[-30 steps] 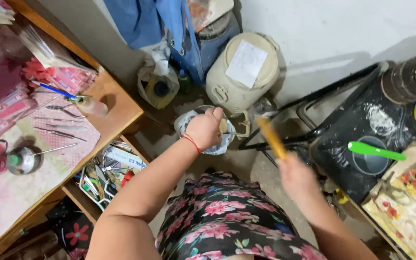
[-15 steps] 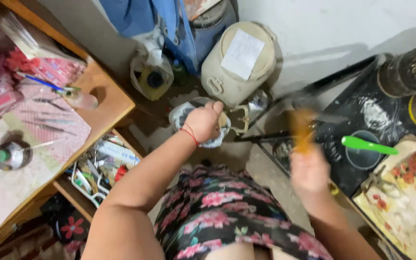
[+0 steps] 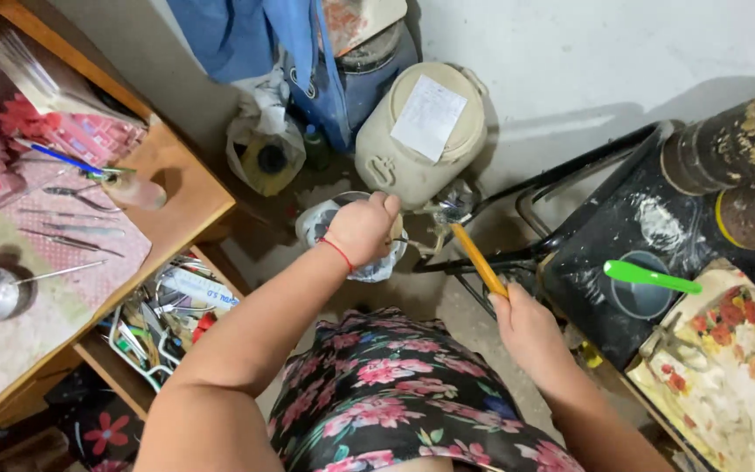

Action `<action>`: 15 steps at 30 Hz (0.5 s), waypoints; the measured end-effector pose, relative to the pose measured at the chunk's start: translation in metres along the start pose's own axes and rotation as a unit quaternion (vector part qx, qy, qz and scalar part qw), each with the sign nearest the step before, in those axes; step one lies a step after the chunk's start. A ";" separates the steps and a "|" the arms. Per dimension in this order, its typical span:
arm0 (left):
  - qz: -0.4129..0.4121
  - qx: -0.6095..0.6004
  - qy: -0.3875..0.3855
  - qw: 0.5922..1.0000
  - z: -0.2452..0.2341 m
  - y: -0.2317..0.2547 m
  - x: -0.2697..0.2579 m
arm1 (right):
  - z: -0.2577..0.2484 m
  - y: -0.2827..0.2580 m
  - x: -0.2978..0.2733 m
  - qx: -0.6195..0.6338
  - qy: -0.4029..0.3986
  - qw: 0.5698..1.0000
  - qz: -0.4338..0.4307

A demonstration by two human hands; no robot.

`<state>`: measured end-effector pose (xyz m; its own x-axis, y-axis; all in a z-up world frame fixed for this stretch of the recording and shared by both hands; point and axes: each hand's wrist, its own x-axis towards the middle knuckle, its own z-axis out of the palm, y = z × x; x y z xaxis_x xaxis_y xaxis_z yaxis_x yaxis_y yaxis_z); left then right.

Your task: The person retrieves a hammer and a small white object from a drawer, then uses the hammer to break the object over a trash bin. They then pick up a dental mold, retrieve a paintbrush and paint containers, and begin painting the mold with red and blue paint.

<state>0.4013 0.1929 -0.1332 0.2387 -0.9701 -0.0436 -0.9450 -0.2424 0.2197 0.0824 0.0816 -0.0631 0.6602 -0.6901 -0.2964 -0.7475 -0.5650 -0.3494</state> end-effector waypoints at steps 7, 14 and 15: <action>0.002 -0.069 -0.013 0.998 -0.019 -0.008 0.001 | 0.026 0.030 -0.005 -0.108 0.191 0.972 -0.087; 0.013 -0.040 -0.004 0.999 0.008 -0.002 -0.007 | 0.016 0.016 -0.015 0.085 0.171 0.980 -0.061; 0.013 0.000 0.015 1.000 0.009 -0.006 -0.001 | 0.017 0.004 -0.010 -0.039 0.071 0.996 -0.038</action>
<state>0.4047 0.1955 -0.1436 0.2212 -0.9752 -0.0094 -0.9507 -0.2178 0.2208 0.0744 0.0936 -0.0766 0.7015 -0.6985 -0.1415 -0.7036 -0.6471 -0.2938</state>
